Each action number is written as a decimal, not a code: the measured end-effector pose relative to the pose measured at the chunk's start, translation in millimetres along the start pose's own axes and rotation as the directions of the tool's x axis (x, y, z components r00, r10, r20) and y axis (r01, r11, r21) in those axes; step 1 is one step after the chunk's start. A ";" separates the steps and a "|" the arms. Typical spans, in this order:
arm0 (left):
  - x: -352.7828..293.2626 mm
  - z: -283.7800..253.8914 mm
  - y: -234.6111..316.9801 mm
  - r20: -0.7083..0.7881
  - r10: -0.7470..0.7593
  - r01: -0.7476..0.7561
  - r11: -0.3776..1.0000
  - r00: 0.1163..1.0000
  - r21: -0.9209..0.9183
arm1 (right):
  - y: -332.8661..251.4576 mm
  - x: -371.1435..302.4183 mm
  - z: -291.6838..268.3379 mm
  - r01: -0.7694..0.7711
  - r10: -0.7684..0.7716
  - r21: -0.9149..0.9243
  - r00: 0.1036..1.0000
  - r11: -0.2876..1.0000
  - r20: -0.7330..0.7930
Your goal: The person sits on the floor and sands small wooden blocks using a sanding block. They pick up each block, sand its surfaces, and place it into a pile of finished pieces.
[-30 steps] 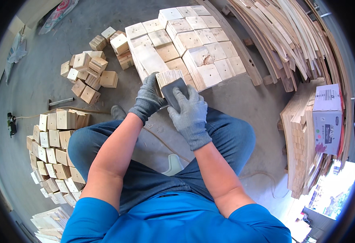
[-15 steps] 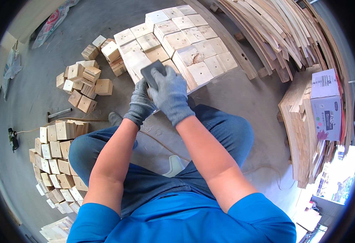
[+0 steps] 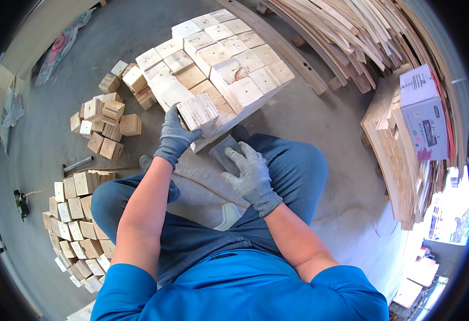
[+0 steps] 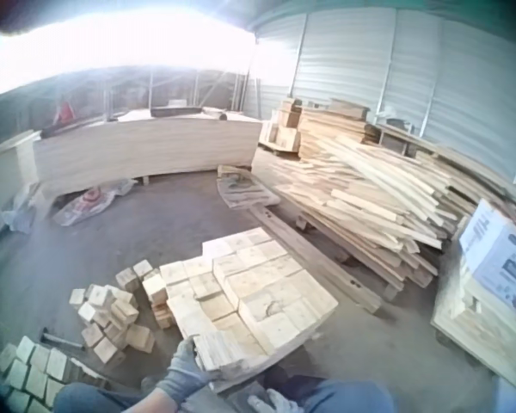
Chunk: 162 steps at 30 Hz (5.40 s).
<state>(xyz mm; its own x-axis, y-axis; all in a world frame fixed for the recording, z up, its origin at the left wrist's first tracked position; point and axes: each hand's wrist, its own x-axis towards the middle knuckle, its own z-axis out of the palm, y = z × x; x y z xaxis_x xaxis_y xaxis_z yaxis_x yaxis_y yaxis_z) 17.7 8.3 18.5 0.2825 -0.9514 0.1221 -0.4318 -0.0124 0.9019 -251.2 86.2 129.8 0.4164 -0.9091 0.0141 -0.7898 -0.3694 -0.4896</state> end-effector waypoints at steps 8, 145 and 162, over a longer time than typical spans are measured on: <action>3.3 -29.6 33.2 -0.057 0.093 -0.097 0.994 0.994 -0.058 | 12.5 8.7 -4.4 -0.003 0.007 0.151 1.000 0.988 -0.028; -802.5 -240.4 -162.4 -0.291 -0.849 -0.176 0.399 -0.441 -0.900 | 13.5 32.0 53.4 0.016 -0.067 0.185 0.959 0.983 0.276; -855.7 -209.0 -176.1 -0.583 -0.787 0.911 -0.067 0.203 0.407 | 19.5 47.2 35.8 0.022 -0.090 0.413 0.985 0.910 0.145</action>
<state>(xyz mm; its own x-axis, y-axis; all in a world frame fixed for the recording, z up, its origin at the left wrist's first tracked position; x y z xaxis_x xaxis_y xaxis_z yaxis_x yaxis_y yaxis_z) 31.0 888.9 -158.3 0.8964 -0.0040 -0.4431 -0.0625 -0.9911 -0.1174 -230.7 43.0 89.8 0.5466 -0.8346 -0.0684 -0.5234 -0.2768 -0.8059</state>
